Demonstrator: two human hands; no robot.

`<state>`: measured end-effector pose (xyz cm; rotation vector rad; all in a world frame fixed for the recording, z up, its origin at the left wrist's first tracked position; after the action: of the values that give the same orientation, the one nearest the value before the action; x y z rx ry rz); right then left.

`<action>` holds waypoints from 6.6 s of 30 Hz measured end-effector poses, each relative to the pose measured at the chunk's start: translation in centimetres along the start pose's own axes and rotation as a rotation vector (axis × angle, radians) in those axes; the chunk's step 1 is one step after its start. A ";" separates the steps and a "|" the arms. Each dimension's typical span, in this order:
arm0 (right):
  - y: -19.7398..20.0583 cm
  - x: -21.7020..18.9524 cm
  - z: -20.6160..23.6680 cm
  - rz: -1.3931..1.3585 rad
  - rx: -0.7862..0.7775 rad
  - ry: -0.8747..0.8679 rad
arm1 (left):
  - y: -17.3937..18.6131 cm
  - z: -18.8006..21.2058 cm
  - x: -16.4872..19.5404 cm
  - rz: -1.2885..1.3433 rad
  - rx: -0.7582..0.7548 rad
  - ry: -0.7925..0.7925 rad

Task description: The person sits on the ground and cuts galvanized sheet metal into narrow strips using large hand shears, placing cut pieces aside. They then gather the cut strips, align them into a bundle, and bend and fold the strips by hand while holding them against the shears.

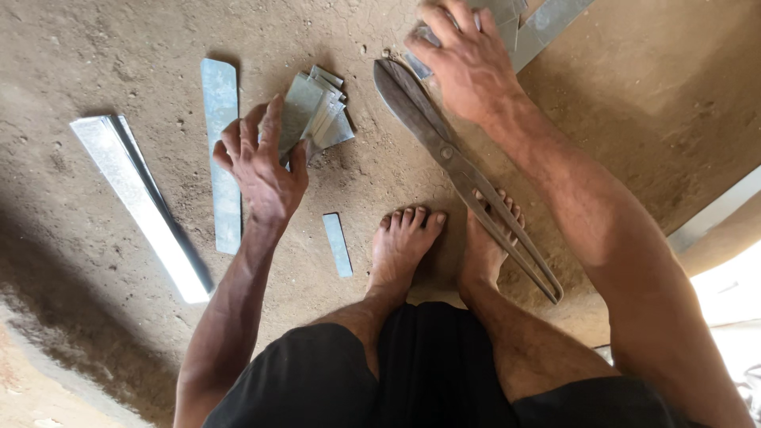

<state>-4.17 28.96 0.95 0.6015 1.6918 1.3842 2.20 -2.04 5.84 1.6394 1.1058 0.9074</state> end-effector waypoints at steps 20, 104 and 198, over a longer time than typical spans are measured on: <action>4.2 -10.6 16.4 -0.791 0.310 -0.548 | -8.6 -1.7 20.4 1.913 -0.852 0.677; 0.8 -6.0 30.2 -0.467 -0.686 -0.741 | -0.5 3.7 -0.6 0.350 -0.325 0.206; 0.4 -9.4 9.2 -1.581 0.060 -0.686 | -2.3 4.1 12.2 1.597 -1.127 0.623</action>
<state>8.42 26.63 3.97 -0.2851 1.0376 -0.0534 9.27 8.66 3.34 0.9313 -0.7403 2.4865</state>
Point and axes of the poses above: each hand's wrist, its own z-axis away from the middle knuckle, its own y-axis out of the back of the hand, x = y × z, the point moved 4 cm from there along -z, towards the middle knuckle, and after that the axes turned 3 degrees about y, right-handed, at the moved point
